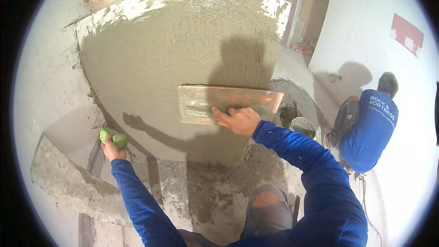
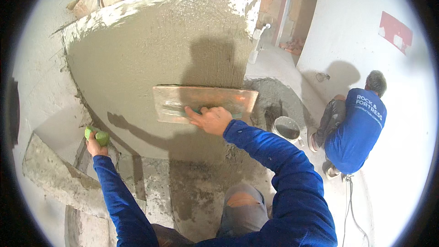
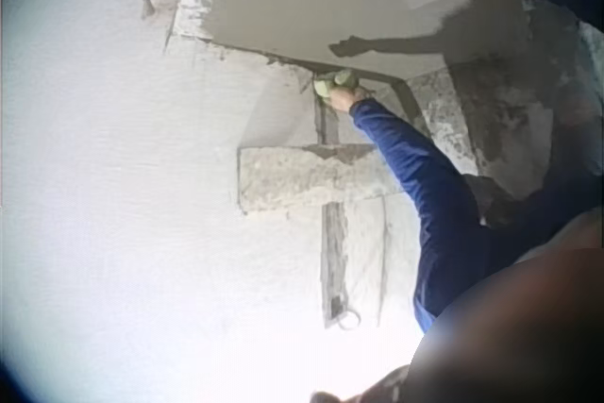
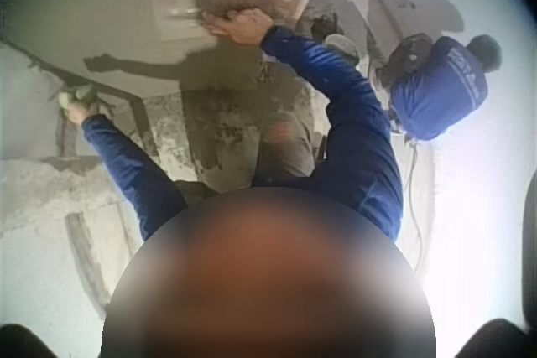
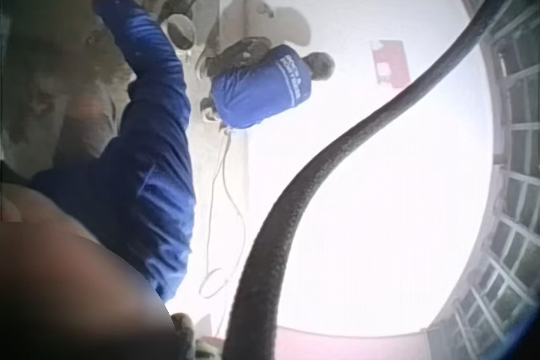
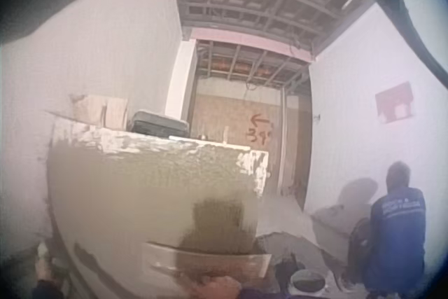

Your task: The person applies wet plaster to a wall corner using a trowel and a straightedge, then smooths the surface with a sponge and trowel. The person repeatedly levels and refines the plastered area to achieve a flat finish.

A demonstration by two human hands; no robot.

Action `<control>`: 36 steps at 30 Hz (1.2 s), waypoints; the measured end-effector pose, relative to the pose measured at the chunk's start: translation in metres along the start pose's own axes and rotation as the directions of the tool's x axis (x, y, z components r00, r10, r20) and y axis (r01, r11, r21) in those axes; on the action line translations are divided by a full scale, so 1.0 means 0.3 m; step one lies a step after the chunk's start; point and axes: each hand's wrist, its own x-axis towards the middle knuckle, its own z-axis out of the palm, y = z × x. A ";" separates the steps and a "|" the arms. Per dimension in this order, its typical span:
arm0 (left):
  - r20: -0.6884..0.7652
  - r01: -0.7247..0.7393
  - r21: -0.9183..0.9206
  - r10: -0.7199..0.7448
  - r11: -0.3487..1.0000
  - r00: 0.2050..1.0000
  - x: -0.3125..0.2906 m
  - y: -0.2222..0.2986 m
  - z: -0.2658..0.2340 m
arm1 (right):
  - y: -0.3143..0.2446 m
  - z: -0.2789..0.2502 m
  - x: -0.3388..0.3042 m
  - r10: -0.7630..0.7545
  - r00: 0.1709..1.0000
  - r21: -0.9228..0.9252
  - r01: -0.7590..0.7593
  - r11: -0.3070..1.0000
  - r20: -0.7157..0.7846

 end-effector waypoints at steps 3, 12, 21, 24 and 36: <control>0.003 -0.026 -0.012 0.026 1.000 1.000 0.011 -0.006 0.004 | 0.133 -0.119 0.029 -0.008 0.999 -0.115 0.013 0.993 0.040; 0.056 -0.009 0.012 0.008 1.000 0.998 0.018 -0.082 0.014 | 0.372 -0.700 0.448 -0.055 0.884 -0.160 -0.022 0.987 -0.465; 0.037 -0.065 -0.016 0.065 0.998 0.997 -0.028 0.013 -0.008 | -0.043 0.153 -0.170 0.854 0.402 0.808 -0.347 0.476 -0.330; 0.036 -0.059 -0.043 0.060 0.997 0.998 -0.024 0.026 -0.027 | -0.057 0.206 -0.064 0.939 0.311 0.880 -0.390 0.270 -0.150; -0.171 -0.063 -0.095 0.046 0.993 0.984 -0.007 0.085 -0.089 | -0.492 0.080 0.891 0.213 0.971 0.463 -0.142 0.875 -0.105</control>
